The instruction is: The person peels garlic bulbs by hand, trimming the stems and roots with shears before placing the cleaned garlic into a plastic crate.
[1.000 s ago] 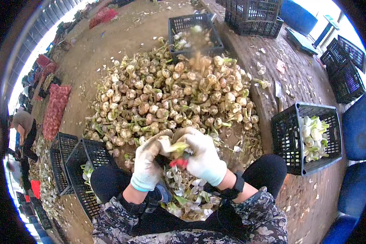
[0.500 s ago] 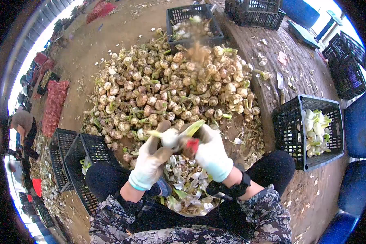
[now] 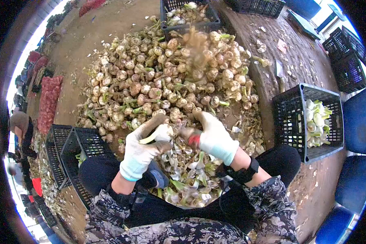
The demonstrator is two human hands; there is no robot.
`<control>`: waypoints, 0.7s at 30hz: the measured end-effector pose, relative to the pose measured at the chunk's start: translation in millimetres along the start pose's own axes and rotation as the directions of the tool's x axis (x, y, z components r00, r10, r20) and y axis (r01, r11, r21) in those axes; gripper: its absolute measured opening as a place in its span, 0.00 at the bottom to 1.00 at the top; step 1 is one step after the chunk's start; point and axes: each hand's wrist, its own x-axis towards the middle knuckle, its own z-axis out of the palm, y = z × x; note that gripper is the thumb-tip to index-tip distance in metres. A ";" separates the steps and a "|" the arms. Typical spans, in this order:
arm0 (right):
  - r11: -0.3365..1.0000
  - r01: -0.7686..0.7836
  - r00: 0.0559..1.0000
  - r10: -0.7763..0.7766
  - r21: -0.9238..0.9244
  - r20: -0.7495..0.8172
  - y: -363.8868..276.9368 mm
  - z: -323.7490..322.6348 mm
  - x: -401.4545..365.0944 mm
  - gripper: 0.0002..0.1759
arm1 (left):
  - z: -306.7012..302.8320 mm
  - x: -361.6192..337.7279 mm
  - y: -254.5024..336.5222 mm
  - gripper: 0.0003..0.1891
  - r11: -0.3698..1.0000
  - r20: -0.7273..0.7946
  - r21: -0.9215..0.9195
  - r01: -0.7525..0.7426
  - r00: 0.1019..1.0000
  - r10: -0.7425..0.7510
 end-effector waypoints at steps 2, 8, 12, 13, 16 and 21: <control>0.960 -0.102 0.994 0.087 0.262 0.070 -20.2 2.0 5.7 0.30 | 5.8 -0.9 -1.3 0.35 0.999 0.034 -0.031 0.028 0.999 -0.027; 0.910 -0.184 0.976 0.126 0.371 0.177 -26.6 -7.0 0.5 0.22 | 5.4 -2.5 1.4 0.31 0.975 0.081 -0.138 0.176 0.983 -0.166; 0.865 -0.212 0.975 0.153 0.454 0.163 -37.1 -3.7 -4.9 0.21 | 5.3 -1.0 1.5 0.29 0.979 -0.011 -0.168 0.116 0.993 -0.119; 0.865 -0.211 0.975 0.152 0.455 0.162 -33.9 -1.0 -4.4 0.21 | 6.2 -1.4 1.6 0.29 0.979 -0.011 -0.167 0.114 0.993 -0.117; 0.928 -0.152 0.983 0.105 0.340 0.153 -29.0 -5.4 -3.1 0.17 | 5.5 -1.7 4.2 0.28 0.901 0.080 -0.352 0.255 0.967 -0.242; 0.822 -0.188 0.982 0.146 0.538 0.120 -31.2 -5.9 -4.1 0.19 | 4.3 0.0 -2.5 0.26 0.930 -0.005 -0.325 0.170 0.983 -0.182</control>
